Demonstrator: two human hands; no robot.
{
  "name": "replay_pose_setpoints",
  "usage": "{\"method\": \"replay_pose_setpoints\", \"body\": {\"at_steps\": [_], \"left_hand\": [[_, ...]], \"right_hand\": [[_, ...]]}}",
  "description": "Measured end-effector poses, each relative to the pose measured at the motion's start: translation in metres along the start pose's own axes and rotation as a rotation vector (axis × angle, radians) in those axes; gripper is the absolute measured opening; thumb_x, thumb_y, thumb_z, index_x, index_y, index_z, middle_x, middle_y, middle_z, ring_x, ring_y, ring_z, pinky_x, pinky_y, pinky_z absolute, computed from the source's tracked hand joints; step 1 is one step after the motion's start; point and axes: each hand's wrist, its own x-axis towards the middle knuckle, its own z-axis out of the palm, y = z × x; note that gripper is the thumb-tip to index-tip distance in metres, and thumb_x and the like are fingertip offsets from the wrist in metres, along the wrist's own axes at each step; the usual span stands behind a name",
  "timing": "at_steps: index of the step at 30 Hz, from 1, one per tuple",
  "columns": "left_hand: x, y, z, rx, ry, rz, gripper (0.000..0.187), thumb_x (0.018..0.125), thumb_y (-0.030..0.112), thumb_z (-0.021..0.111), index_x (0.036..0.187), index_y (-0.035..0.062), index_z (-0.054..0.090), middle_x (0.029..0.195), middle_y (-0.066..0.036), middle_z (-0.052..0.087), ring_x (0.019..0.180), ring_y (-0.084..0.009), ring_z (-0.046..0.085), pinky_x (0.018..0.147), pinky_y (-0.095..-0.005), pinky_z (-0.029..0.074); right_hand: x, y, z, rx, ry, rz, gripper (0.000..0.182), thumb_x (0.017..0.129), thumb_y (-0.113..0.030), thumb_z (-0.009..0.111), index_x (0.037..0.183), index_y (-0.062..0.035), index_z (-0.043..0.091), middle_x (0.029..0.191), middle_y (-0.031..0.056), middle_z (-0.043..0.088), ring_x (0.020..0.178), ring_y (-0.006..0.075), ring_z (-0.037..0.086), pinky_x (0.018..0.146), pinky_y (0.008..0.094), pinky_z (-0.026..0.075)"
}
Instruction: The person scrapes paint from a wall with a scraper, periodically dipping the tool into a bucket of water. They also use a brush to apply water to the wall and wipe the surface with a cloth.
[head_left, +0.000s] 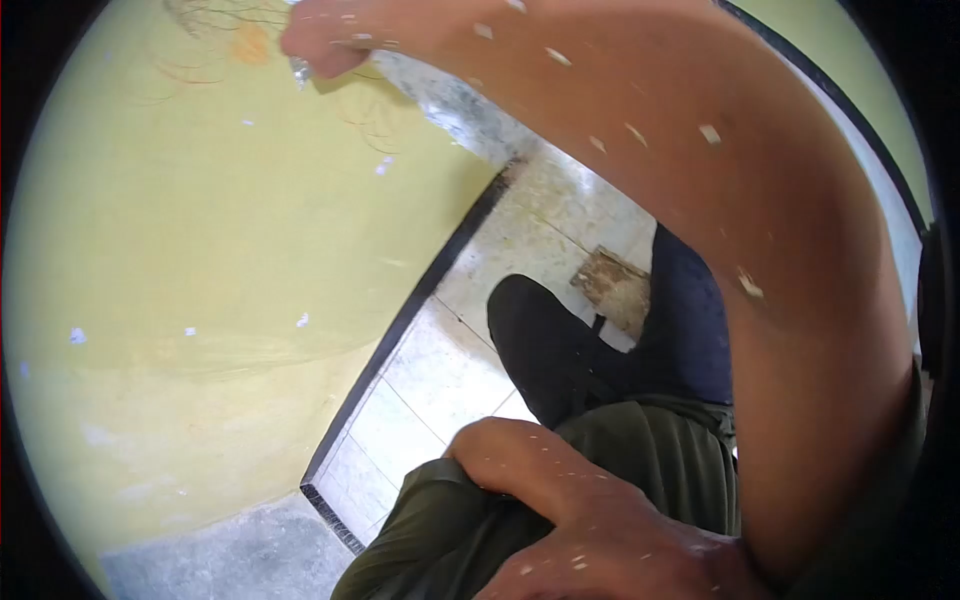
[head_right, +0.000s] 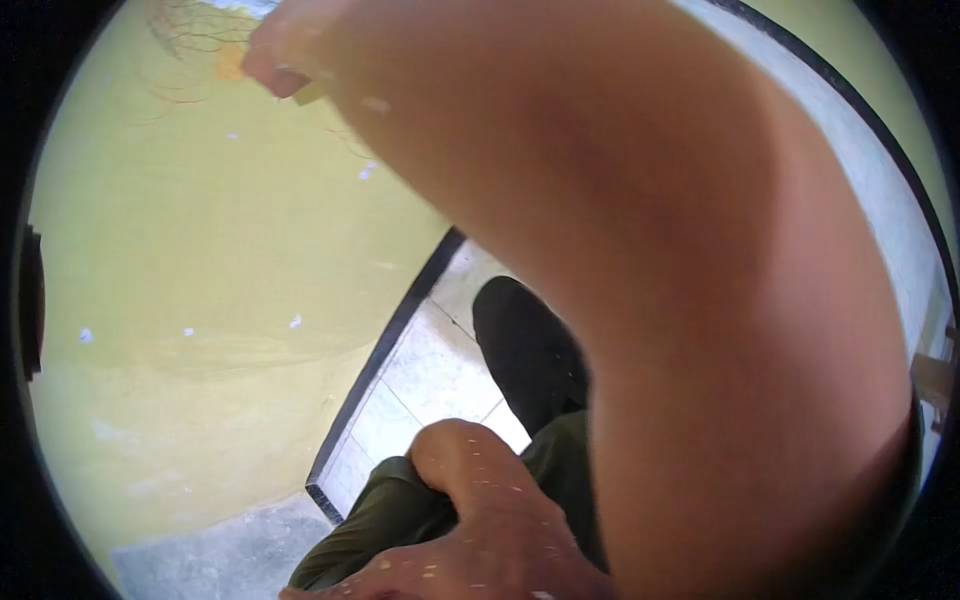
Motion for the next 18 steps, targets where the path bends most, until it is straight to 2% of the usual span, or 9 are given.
{"method": "replay_pose_setpoints", "body": {"at_steps": [6, 8, 9, 10, 12, 14, 16, 18], "left_hand": [[0.005, -0.002, -0.013, 0.077, -0.048, -0.026, 0.075, 0.076, 0.039, 0.083, 0.133, -0.0006, 0.055, 0.123, -0.014, 0.066, 0.103, -0.0202, 0.067, 0.091, -0.0344, 0.051], [0.006, 0.002, -0.023, 0.1, -0.057, -0.034, 0.076, 0.076, 0.04, 0.083, 0.133, -0.0006, 0.055, 0.123, -0.014, 0.066, 0.103, -0.0204, 0.067, 0.091, -0.0345, 0.051], [0.006, 0.005, -0.029, 0.115, -0.056, -0.046, 0.076, 0.075, 0.04, 0.083, 0.133, -0.0007, 0.056, 0.124, -0.014, 0.066, 0.103, -0.0205, 0.067, 0.091, -0.0346, 0.051], [-0.008, 0.005, -0.036, 0.126, -0.072, -0.035, 0.076, 0.075, 0.041, 0.083, 0.133, -0.0007, 0.056, 0.124, -0.015, 0.066, 0.102, -0.0206, 0.068, 0.09, -0.0347, 0.051], [-0.008, 0.007, -0.045, 0.145, -0.056, -0.071, 0.077, 0.074, 0.041, 0.084, 0.133, -0.0008, 0.056, 0.124, -0.015, 0.067, 0.102, -0.0207, 0.068, 0.09, -0.0348, 0.052], [-0.015, 0.003, -0.051, 0.179, -0.008, -0.106, 0.078, 0.074, 0.042, 0.084, 0.133, -0.0008, 0.056, 0.124, -0.015, 0.067, 0.102, -0.0209, 0.068, 0.09, -0.0349, 0.052], [-0.029, 0.008, -0.068, 0.197, 0.082, -0.155, 0.079, 0.073, 0.043, 0.084, 0.133, -0.0009, 0.056, 0.124, -0.015, 0.067, 0.101, -0.0211, 0.069, 0.089, -0.035, 0.052], [-0.048, 0.007, -0.084, 0.219, 0.179, -0.234, 0.08, 0.072, 0.043, 0.085, 0.133, -0.001, 0.057, 0.124, -0.015, 0.067, 0.101, -0.0213, 0.069, 0.089, -0.0351, 0.052]], "right_hand": [[-0.03, 0.02, -0.01, -0.023, 0.048, 0.066, 0.015, 0.076, -0.012, 0.063, 0.09, -0.0118, 0.07, 0.08, 0.012, 0.07, 0.083, 0.0303, 0.07, 0.069, 0.0455, 0.055], [-0.036, 0.035, -0.017, -0.052, 0.039, 0.076, 0.028, 0.08, -0.014, 0.061, 0.108, -0.0166, 0.065, 0.089, 0.0126, 0.069, 0.086, 0.0327, 0.07, 0.071, 0.0479, 0.055], [-0.041, 0.043, -0.013, -0.053, 0.018, 0.105, 0.043, 0.084, -0.015, 0.058, 0.126, -0.0213, 0.06, 0.098, 0.0132, 0.069, 0.089, 0.0351, 0.069, 0.073, 0.0504, 0.055], [-0.046, 0.044, 0.005, -0.105, 0.011, 0.089, 0.043, 0.084, -0.015, 0.058, 0.126, -0.0213, 0.06, 0.098, 0.0132, 0.069, 0.089, 0.0351, 0.069, 0.073, 0.0504, 0.055], [-0.061, 0.061, 0.013, 0.039, 0.229, 0.244, 0.042, 0.084, -0.012, 0.057, 0.125, -0.0206, 0.06, 0.094, 0.0123, 0.067, 0.08, 0.0349, 0.069, 0.067, 0.0487, 0.055], [-0.085, 0.079, 0.039, 0.047, 0.385, 0.276, 0.04, 0.087, -0.012, 0.056, 0.126, -0.0206, 0.059, 0.092, 0.0114, 0.065, 0.073, 0.0353, 0.067, 0.062, 0.047, 0.054], [-0.121, 0.092, 0.053, 0.089, 0.267, 0.358, 0.037, 0.087, -0.009, 0.053, 0.122, -0.0194, 0.06, 0.102, 0.0145, 0.065, 0.079, 0.0368, 0.068, 0.066, 0.0491, 0.055], [-0.167, 0.115, 0.08, 0.133, 0.285, 0.301, 0.039, 0.087, -0.011, 0.057, 0.125, -0.0201, 0.06, 0.1, 0.0143, 0.064, 0.077, 0.0367, 0.067, 0.065, 0.0485, 0.055]]}}
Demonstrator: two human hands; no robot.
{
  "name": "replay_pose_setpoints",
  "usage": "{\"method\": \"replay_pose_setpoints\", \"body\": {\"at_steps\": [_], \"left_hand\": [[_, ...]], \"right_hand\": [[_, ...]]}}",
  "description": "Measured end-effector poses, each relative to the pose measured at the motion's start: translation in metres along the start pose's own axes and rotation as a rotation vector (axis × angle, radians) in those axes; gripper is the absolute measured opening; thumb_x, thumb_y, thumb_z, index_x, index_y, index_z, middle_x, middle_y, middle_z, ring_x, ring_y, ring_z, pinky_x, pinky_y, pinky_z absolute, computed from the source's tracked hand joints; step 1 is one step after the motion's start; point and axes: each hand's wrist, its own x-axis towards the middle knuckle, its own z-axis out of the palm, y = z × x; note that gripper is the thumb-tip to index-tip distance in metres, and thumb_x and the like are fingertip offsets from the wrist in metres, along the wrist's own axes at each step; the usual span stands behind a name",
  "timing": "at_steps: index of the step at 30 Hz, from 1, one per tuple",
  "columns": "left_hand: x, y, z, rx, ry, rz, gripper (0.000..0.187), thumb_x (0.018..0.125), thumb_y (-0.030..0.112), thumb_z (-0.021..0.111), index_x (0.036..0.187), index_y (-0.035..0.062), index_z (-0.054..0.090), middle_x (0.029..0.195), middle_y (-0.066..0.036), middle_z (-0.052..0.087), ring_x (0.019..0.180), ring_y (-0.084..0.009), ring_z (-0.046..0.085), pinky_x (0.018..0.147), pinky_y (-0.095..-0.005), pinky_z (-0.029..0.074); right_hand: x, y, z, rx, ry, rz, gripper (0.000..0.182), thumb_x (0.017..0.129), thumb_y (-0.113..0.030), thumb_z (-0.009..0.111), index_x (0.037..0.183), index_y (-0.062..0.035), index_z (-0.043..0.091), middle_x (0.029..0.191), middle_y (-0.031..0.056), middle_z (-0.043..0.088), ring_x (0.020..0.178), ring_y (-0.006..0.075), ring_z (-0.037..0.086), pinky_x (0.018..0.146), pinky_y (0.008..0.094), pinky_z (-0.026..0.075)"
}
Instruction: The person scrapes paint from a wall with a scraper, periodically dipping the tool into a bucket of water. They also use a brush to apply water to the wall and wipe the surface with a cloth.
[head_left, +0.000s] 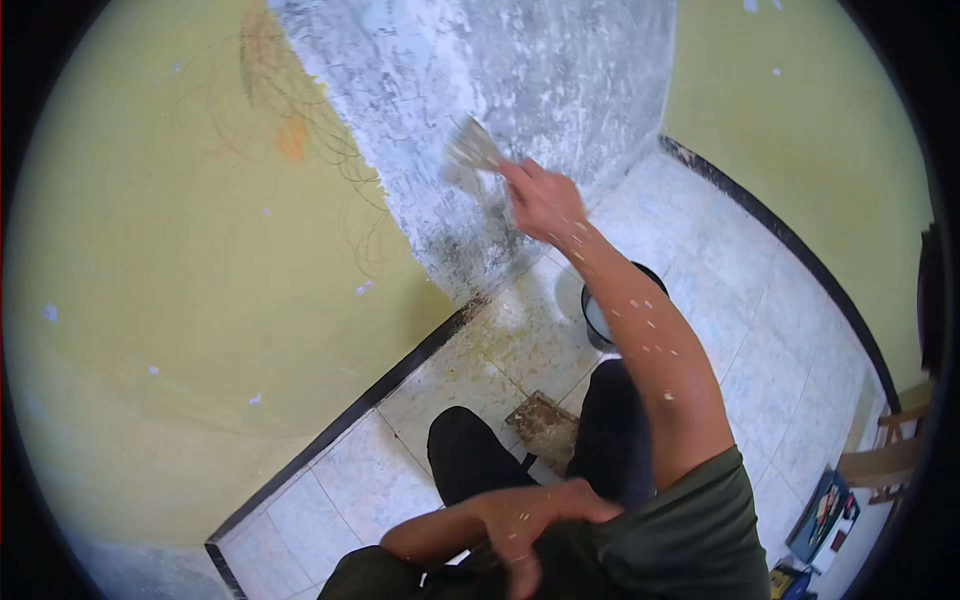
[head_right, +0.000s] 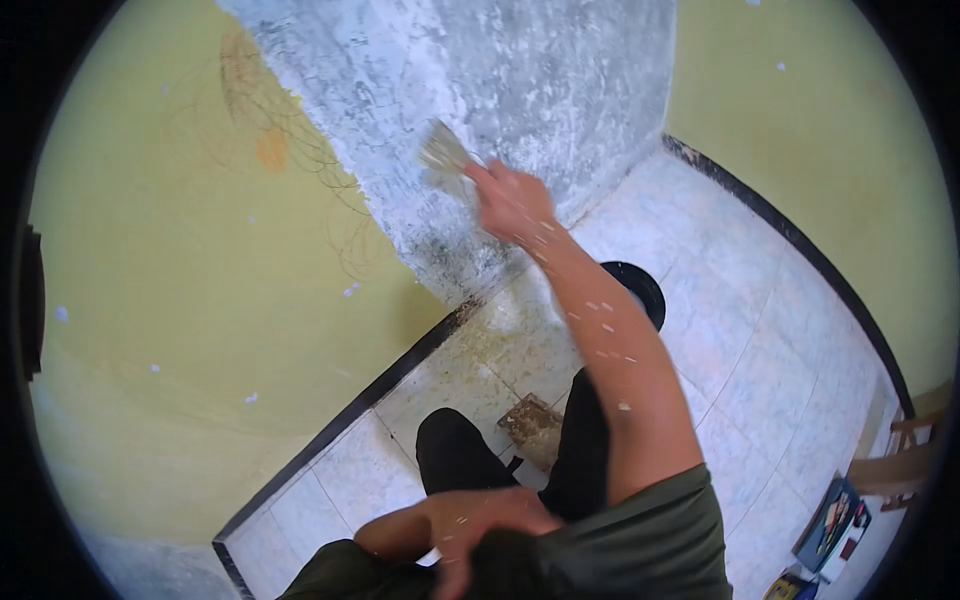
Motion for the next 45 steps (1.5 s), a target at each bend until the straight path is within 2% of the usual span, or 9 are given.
{"method": "replay_pose_setpoints", "body": {"at_steps": [5, 9, 14, 20, 30, 36, 40, 42, 45], "left_hand": [[-0.082, -0.024, -0.059, 0.209, 0.444, -0.627, 0.069, 0.083, 0.013, 0.079, 0.145, 0.0083, 0.05, 0.125, -0.008, 0.069, 0.093, -0.016, 0.071, 0.086, -0.0328, 0.054], [-0.187, -0.021, -0.126, 0.702, 1.039, -0.779, 0.061, 0.085, 0.014, 0.078, 0.141, 0.0074, 0.054, 0.124, -0.006, 0.07, 0.09, -0.012, 0.069, 0.081, -0.0296, 0.056], [-0.185, 0.068, -0.194, 1.628, 1.303, -0.683, 0.061, 0.081, 0.035, 0.08, 0.134, 0.0131, 0.061, 0.126, -0.016, 0.066, 0.11, -0.0322, 0.064, 0.096, -0.0417, 0.051], [-0.12, 0.204, -0.226, 2.661, 1.126, -0.314, 0.059, 0.079, 0.037, 0.076, 0.132, 0.0162, 0.06, 0.151, -0.019, 0.044, 0.137, -0.0418, 0.041, 0.109, -0.0562, 0.035], [-0.093, 0.362, -0.219, 3.243, 0.869, -0.274, 0.069, 0.082, 0.063, 0.063, 0.14, 0.0257, 0.055, 0.159, -0.01, 0.035, 0.142, -0.0275, 0.036, 0.108, -0.0534, 0.024], [-0.095, 0.353, -0.233, 3.243, 0.995, -0.221, 0.074, 0.083, 0.07, 0.055, 0.146, 0.0303, 0.047, 0.161, -0.006, 0.031, 0.144, -0.0223, 0.034, 0.113, -0.0556, 0.016], [-0.097, 0.352, -0.231, 3.216, 1.071, -0.309, 0.072, 0.083, 0.068, 0.056, 0.145, 0.0316, 0.048, 0.161, -0.003, 0.032, 0.144, -0.0204, 0.034, 0.115, -0.0549, 0.014], [-0.098, 0.353, -0.231, 3.151, 1.063, -0.499, 0.078, 0.083, 0.065, 0.057, 0.148, 0.024, 0.045, 0.165, -0.013, 0.024, 0.151, -0.0302, 0.022, 0.118, -0.0623, 0.007], [-0.105, 0.354, -0.239, 3.184, 1.029, -0.436, 0.078, 0.08, 0.065, 0.058, 0.143, 0.0203, 0.05, 0.163, -0.015, 0.026, 0.15, -0.0298, 0.024, 0.118, -0.0616, 0.007]], "right_hand": [[-0.164, 0.113, -0.003, 0.071, -0.177, 0.203, 0.04, 0.091, -0.015, 0.058, 0.13, -0.0099, 0.06, 0.12, 0.0196, 0.065, 0.105, 0.0401, 0.064, 0.089, 0.0464, 0.052], [-0.29, 0.181, 0.006, 0.019, -0.47, 0.565, 0.042, 0.075, -0.013, 0.063, 0.116, -0.0091, 0.065, 0.107, 0.0221, 0.07, 0.099, 0.0422, 0.067, 0.09, 0.0519, 0.053], [-0.346, 0.237, 0.079, -0.153, -1.201, 0.588, 0.044, 0.081, -0.025, 0.055, 0.12, -0.0103, 0.068, 0.12, 0.0226, 0.067, 0.115, 0.0424, 0.062, 0.102, 0.0479, 0.049], [-0.417, 0.312, 0.158, -0.281, -1.352, 0.564, 0.052, 0.09, -0.034, 0.06, 0.128, 0.0018, 0.058, 0.133, 0.0249, 0.06, 0.127, 0.0381, 0.057, 0.105, 0.0451, 0.047], [-0.308, 0.231, 0.02, -0.372, -1.102, 0.72, 0.037, 0.082, -0.024, 0.062, 0.113, -0.007, 0.071, 0.112, 0.0242, 0.07, 0.103, 0.0432, 0.067, 0.092, 0.048, 0.055], [-0.317, 0.222, -0.041, 0.14, -0.836, 1.486, 0.029, 0.085, -0.011, 0.053, 0.107, -0.0034, 0.071, 0.082, 0.018, 0.07, 0.062, 0.027, 0.07, 0.049, 0.04, 0.056], [-0.235, 0.155, -0.053, 0.377, -0.378, 1.143, 0.047, 0.086, -0.002, 0.054, 0.132, -0.0064, 0.062, 0.071, 0.0052, 0.062, 0.048, 0.0146, 0.057, 0.043, 0.0295, 0.047], [-0.173, 0.099, -0.033, 0.685, -0.194, 0.987, 0.069, 0.089, 0.001, 0.056, 0.154, -0.0162, 0.039, 0.083, 0.0035, 0.059, 0.056, 0.0102, 0.051, 0.047, 0.0266, 0.048], [-0.077, 0.021, 0.024, 0.83, -0.271, 0.779, 0.076, 0.086, 0.009, 0.054, 0.154, -0.0229, 0.04, 0.107, 0.0062, 0.063, 0.063, 0.0076, 0.051, 0.049, 0.0243, 0.045]]}}
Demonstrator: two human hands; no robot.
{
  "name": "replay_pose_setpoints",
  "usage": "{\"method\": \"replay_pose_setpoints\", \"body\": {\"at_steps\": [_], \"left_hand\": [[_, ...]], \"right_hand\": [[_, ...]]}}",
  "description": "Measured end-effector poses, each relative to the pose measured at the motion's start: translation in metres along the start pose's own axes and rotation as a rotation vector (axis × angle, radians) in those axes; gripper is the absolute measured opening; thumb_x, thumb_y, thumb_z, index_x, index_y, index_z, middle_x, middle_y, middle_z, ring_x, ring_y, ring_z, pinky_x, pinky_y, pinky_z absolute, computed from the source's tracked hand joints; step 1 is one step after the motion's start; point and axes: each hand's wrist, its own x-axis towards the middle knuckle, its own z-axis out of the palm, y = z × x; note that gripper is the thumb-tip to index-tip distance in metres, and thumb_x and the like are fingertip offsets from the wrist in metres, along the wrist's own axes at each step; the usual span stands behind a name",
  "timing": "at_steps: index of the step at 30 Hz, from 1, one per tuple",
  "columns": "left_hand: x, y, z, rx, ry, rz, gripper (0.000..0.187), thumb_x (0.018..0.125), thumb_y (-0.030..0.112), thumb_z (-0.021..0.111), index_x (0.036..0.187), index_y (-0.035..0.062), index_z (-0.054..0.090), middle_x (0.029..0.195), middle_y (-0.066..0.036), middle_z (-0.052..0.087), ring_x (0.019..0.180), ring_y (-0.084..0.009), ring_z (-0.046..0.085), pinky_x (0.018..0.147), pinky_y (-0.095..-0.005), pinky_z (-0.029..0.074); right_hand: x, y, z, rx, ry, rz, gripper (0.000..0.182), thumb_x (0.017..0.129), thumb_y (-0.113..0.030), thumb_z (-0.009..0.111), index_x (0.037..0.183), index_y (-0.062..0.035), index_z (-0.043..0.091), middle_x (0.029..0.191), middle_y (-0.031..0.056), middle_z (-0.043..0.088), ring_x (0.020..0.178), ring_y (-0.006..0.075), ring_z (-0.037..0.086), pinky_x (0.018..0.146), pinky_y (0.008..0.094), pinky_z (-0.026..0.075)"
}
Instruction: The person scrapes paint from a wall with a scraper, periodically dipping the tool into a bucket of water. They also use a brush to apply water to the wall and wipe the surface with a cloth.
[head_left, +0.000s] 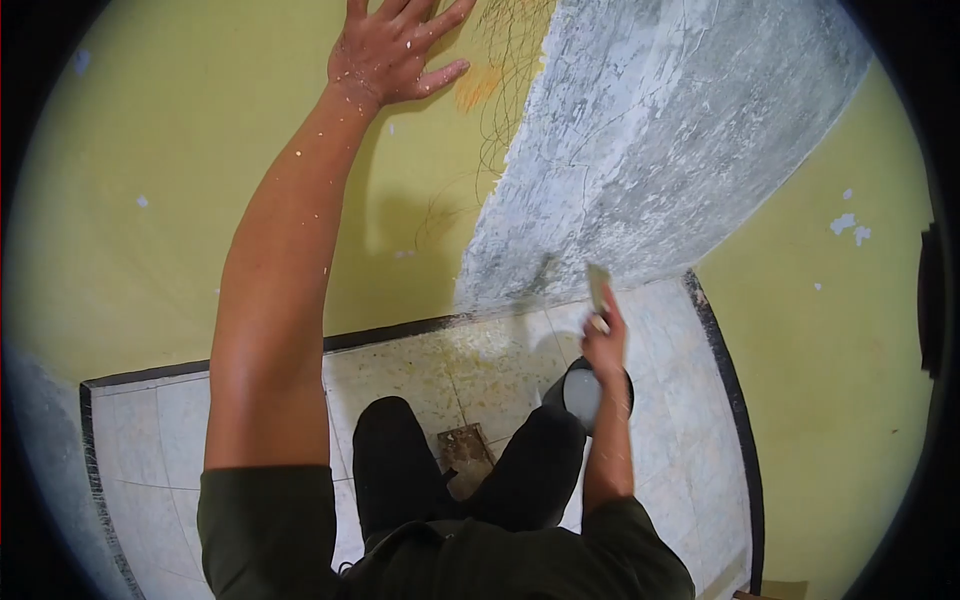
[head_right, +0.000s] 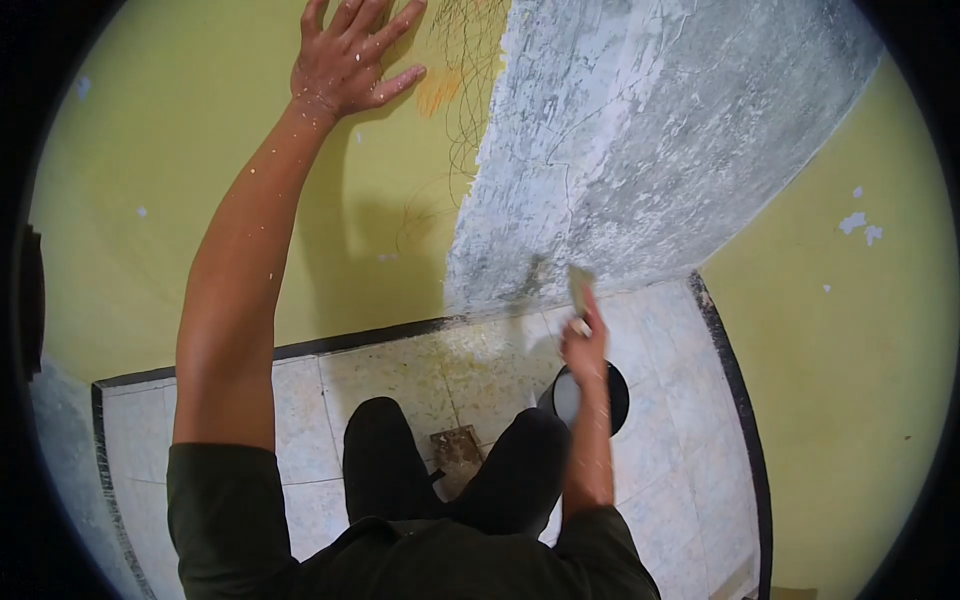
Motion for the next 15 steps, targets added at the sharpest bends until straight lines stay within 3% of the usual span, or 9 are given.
{"method": "replay_pose_setpoints", "body": {"at_steps": [1, 3, 6, 7, 10, 15], "left_hand": [[-0.001, 0.0, 0.0, -0.012, -0.001, -0.017, 0.078, 0.08, 0.065, 0.058, 0.143, 0.0203, 0.05, 0.163, -0.015, 0.026, 0.15, -0.0298, 0.024, 0.118, -0.0616, 0.007], [0.0, 0.0, -0.002, 0.004, 0.022, -0.002, 0.077, 0.08, 0.065, 0.057, 0.142, 0.0205, 0.051, 0.163, -0.014, 0.027, 0.15, -0.0288, 0.024, 0.118, -0.0611, 0.007], [-0.002, 0.0, -0.001, 0.029, 0.031, 0.009, 0.076, 0.08, 0.066, 0.056, 0.141, 0.0216, 0.052, 0.163, -0.013, 0.028, 0.15, -0.0285, 0.025, 0.118, -0.0609, 0.008], [-0.003, 0.0, 0.001, 0.038, 0.022, 0.004, 0.076, 0.08, 0.066, 0.056, 0.141, 0.0216, 0.052, 0.163, -0.013, 0.028, 0.15, -0.0285, 0.025, 0.118, -0.0609, 0.008], [-0.003, 0.0, 0.003, -0.025, 0.094, 0.007, 0.074, 0.079, 0.064, 0.057, 0.139, 0.0218, 0.053, 0.161, -0.013, 0.03, 0.148, -0.0283, 0.028, 0.117, -0.0613, 0.01], [-0.001, 0.0, 0.006, 0.024, 0.144, 0.003, 0.07, 0.077, 0.063, 0.056, 0.133, 0.0205, 0.057, 0.158, -0.014, 0.035, 0.145, -0.0281, 0.033, 0.116, -0.0602, 0.014]], "right_hand": [[0.018, -0.011, 0.038, -0.097, 0.026, -0.082, 0.069, 0.088, 0.007, 0.054, 0.151, -0.0176, 0.045, 0.128, 0.0102, 0.064, 0.08, 0.0106, 0.061, 0.063, 0.0253, 0.051], [0.051, -0.009, 0.1, -0.176, -0.017, -0.488, 0.054, 0.097, -0.012, 0.061, 0.149, -0.0107, 0.046, 0.144, 0.01, 0.057, 0.124, 0.0158, 0.054, 0.093, 0.0286, 0.047], [0.06, -0.01, 0.164, -0.147, -0.001, -0.289, 0.043, 0.102, -0.018, 0.056, 0.144, -0.0079, 0.053, 0.128, 0.0165, 0.067, 0.105, 0.0184, 0.064, 0.084, 0.0292, 0.049], [0.065, 0.002, 0.18, -0.176, 0.124, -0.539, 0.042, 0.101, -0.015, 0.054, 0.142, -0.0069, 0.054, 0.117, 0.0168, 0.069, 0.092, 0.019, 0.062, 0.078, 0.0301, 0.049], [0.066, 0.019, 0.192, -0.185, 0.208, -0.642, 0.041, 0.098, -0.006, 0.05, 0.138, -0.0048, 0.058, 0.096, 0.0182, 0.069, 0.069, 0.0211, 0.054, 0.068, 0.0319, 0.048], [0.075, -0.018, 0.199, -0.129, 0.229, -0.642, 0.038, 0.097, -0.003, 0.051, 0.134, -0.0026, 0.061, 0.108, 0.0233, 0.07, 0.09, 0.0245, 0.068, 0.08, 0.0313, 0.052]]}}
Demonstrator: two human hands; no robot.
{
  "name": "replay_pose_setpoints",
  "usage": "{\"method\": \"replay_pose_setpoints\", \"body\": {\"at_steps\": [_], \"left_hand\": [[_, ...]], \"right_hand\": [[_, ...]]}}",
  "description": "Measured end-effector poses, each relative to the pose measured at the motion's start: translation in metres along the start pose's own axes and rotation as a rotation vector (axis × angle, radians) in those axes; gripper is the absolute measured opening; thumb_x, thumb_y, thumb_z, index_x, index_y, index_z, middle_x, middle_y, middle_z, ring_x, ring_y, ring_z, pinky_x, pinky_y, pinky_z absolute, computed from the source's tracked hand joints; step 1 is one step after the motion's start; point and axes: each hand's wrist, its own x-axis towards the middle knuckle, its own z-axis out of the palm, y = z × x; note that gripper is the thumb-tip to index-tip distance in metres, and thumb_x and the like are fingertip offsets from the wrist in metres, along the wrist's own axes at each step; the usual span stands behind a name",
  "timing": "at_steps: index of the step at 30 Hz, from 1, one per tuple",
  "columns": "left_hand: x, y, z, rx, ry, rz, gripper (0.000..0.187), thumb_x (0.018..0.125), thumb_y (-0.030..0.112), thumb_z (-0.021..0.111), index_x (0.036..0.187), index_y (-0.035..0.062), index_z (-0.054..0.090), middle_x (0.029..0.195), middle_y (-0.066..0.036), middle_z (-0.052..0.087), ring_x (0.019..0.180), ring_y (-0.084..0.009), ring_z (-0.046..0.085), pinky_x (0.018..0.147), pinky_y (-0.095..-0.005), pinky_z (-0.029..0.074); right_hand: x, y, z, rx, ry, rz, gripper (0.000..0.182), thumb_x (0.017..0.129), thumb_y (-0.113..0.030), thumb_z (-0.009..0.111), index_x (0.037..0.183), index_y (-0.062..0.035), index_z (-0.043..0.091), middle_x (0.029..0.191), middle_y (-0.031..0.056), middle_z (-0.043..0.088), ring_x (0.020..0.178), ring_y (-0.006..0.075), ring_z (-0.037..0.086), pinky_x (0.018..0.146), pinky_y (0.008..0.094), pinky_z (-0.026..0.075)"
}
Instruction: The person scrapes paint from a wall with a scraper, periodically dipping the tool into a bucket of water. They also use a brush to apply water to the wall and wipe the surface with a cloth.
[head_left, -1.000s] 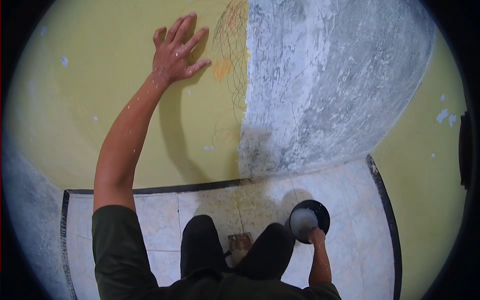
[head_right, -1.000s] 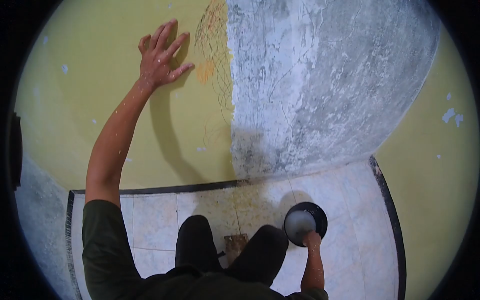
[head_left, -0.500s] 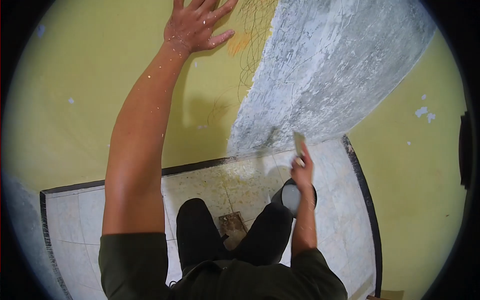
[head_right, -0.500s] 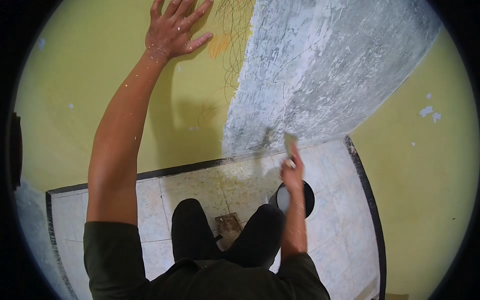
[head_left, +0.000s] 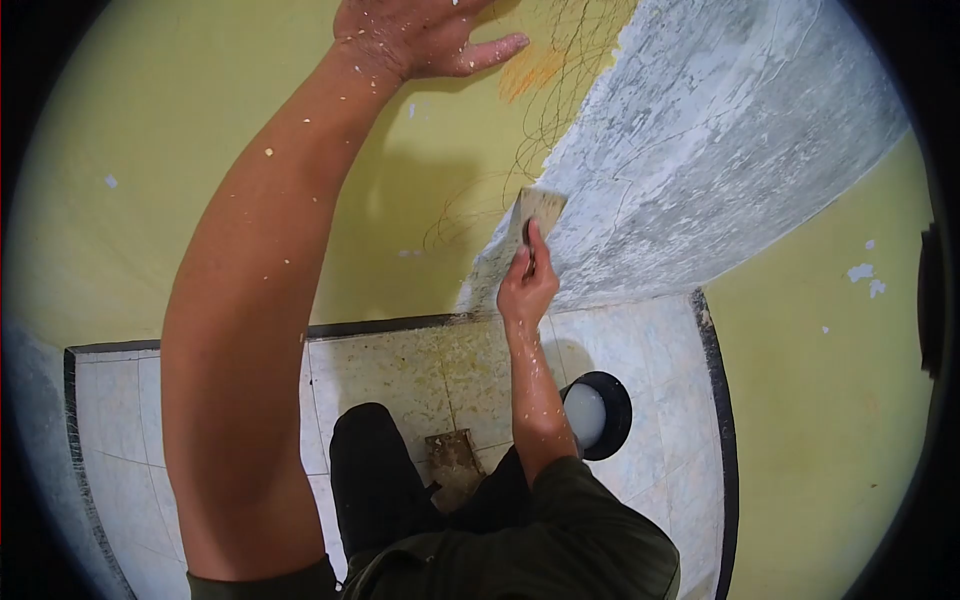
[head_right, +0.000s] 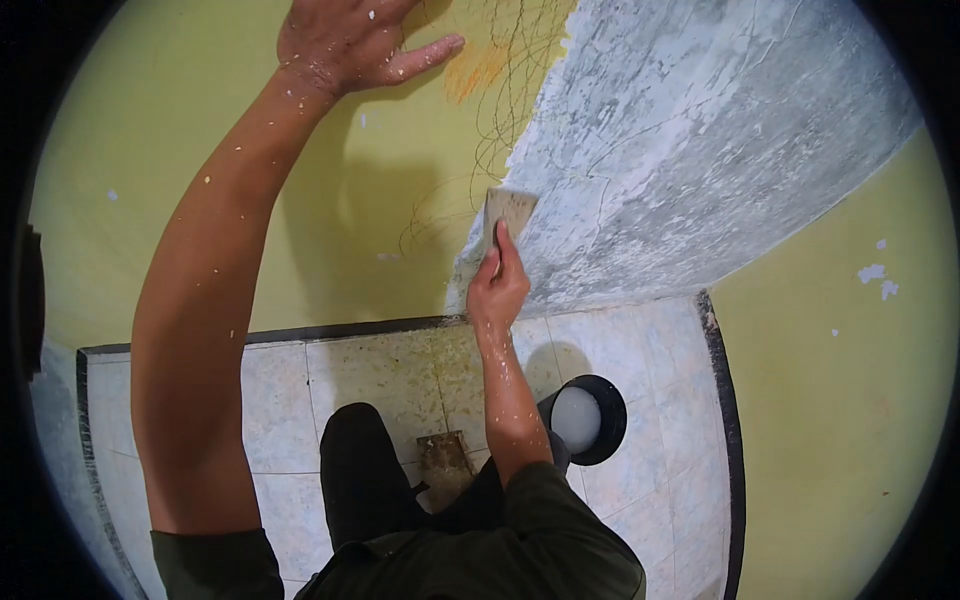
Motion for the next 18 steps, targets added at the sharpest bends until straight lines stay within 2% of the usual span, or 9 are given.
{"method": "replay_pose_setpoints", "body": {"at_steps": [2, 3, 4, 6, 8, 9, 11, 15, 18], "left_hand": [[0.0, -0.001, 0.002, 0.001, 0.02, 0.003, 0.071, 0.077, 0.063, 0.056, 0.133, 0.0205, 0.056, 0.158, -0.014, 0.035, 0.145, -0.0281, 0.033, 0.116, -0.06, 0.015], [0.0, 0.0, 0.002, 0.008, 0.052, 0.007, 0.071, 0.076, 0.064, 0.056, 0.133, 0.0204, 0.056, 0.158, -0.014, 0.035, 0.145, -0.028, 0.033, 0.116, -0.0598, 0.016], [0.0, 0.0, 0.002, 0.011, 0.042, 0.009, 0.071, 0.076, 0.064, 0.056, 0.133, 0.0206, 0.056, 0.158, -0.014, 0.036, 0.145, -0.028, 0.033, 0.115, -0.06, 0.017], [0.002, -0.001, 0.0, 0.029, 0.021, 0.007, 0.071, 0.076, 0.064, 0.056, 0.133, 0.0208, 0.056, 0.158, -0.014, 0.036, 0.145, -0.028, 0.032, 0.115, -0.06, 0.017], [0.001, 0.001, -0.001, 0.032, -0.011, 0.001, 0.072, 0.076, 0.064, 0.056, 0.134, 0.021, 0.055, 0.158, -0.014, 0.036, 0.145, -0.028, 0.032, 0.115, -0.0601, 0.016], [0.001, 0.0, -0.001, 0.031, -0.009, 0.003, 0.072, 0.077, 0.064, 0.056, 0.134, 0.0213, 0.055, 0.158, -0.014, 0.035, 0.145, -0.0281, 0.032, 0.115, -0.0602, 0.016], [-0.001, -0.001, 0.0, 0.025, -0.015, -0.002, 0.071, 0.077, 0.064, 0.056, 0.135, 0.0215, 0.055, 0.158, -0.014, 0.034, 0.145, -0.0282, 0.032, 0.115, -0.0603, 0.016], [0.0, 0.002, 0.001, 0.004, 0.004, 0.002, 0.073, 0.077, 0.064, 0.057, 0.136, 0.0214, 0.053, 0.159, -0.014, 0.032, 0.146, -0.0283, 0.031, 0.115, -0.0602, 0.016], [0.001, 0.0, -0.004, -0.004, -0.017, -0.01, 0.073, 0.076, 0.063, 0.057, 0.136, 0.0212, 0.053, 0.159, -0.014, 0.033, 0.146, -0.0281, 0.031, 0.116, -0.0596, 0.015]], "right_hand": [[0.013, -0.024, -0.005, 0.043, -0.05, 0.112, 0.036, 0.097, -0.003, 0.051, 0.132, 0.0004, 0.061, 0.123, 0.0236, 0.067, 0.113, 0.0276, 0.068, 0.091, 0.0316, 0.051], [0.005, -0.011, -0.008, 0.039, -0.049, 0.125, 0.036, 0.097, -0.003, 0.051, 0.132, 0.0004, 0.061, 0.123, 0.0236, 0.067, 0.113, 0.0276, 0.068, 0.091, 0.0316, 0.051], [-0.002, 0.002, -0.009, -0.028, -0.023, -0.033, 0.036, 0.099, -0.006, 0.052, 0.133, -0.0007, 0.06, 0.121, 0.0188, 0.07, 0.087, 0.0169, 0.056, 0.073, 0.0275, 0.045], [-0.006, 0.007, -0.008, -0.084, 0.011, -0.204, 0.036, 0.1, -0.01, 0.053, 0.135, -0.0018, 0.06, 0.118, 0.014, 0.072, 0.061, 0.0061, 0.045, 0.054, 0.0233, 0.039], [-0.014, -0.006, -0.015, -0.063, -0.103, 0.158, 0.037, 0.1, -0.01, 0.054, 0.136, -0.0017, 0.059, 0.121, 0.0146, 0.071, 0.068, 0.0073, 0.053, 0.06, 0.0239, 0.044], [-0.004, -0.015, -0.013, -0.062, -0.101, 0.157, 0.037, 0.1, -0.01, 0.054, 0.136, -0.0017, 0.059, 0.121, 0.0146, 0.071, 0.068, 0.0073, 0.053, 0.06, 0.0239, 0.044], [0.022, -0.026, -0.006, 0.037, 0.018, -0.008, 0.037, 0.098, -0.005, 0.052, 0.133, -0.0005, 0.061, 0.122, 0.0215, 0.069, 0.101, 0.0222, 0.071, 0.084, 0.0303, 0.052], [0.009, -0.021, -0.006, 0.031, 0.009, 0.022, 0.038, 0.098, -0.004, 0.051, 0.134, -0.0008, 0.061, 0.121, 0.0212, 0.069, 0.096, 0.0204, 0.071, 0.081, 0.0293, 0.052], [-0.024, 0.006, -0.01, 0.037, -0.063, 0.137, 0.037, 0.1, -0.008, 0.054, 0.135, -0.0021, 0.059, 0.126, 0.0157, 0.068, 0.089, 0.0108, 0.061, 0.076, 0.0241, 0.049]]}}
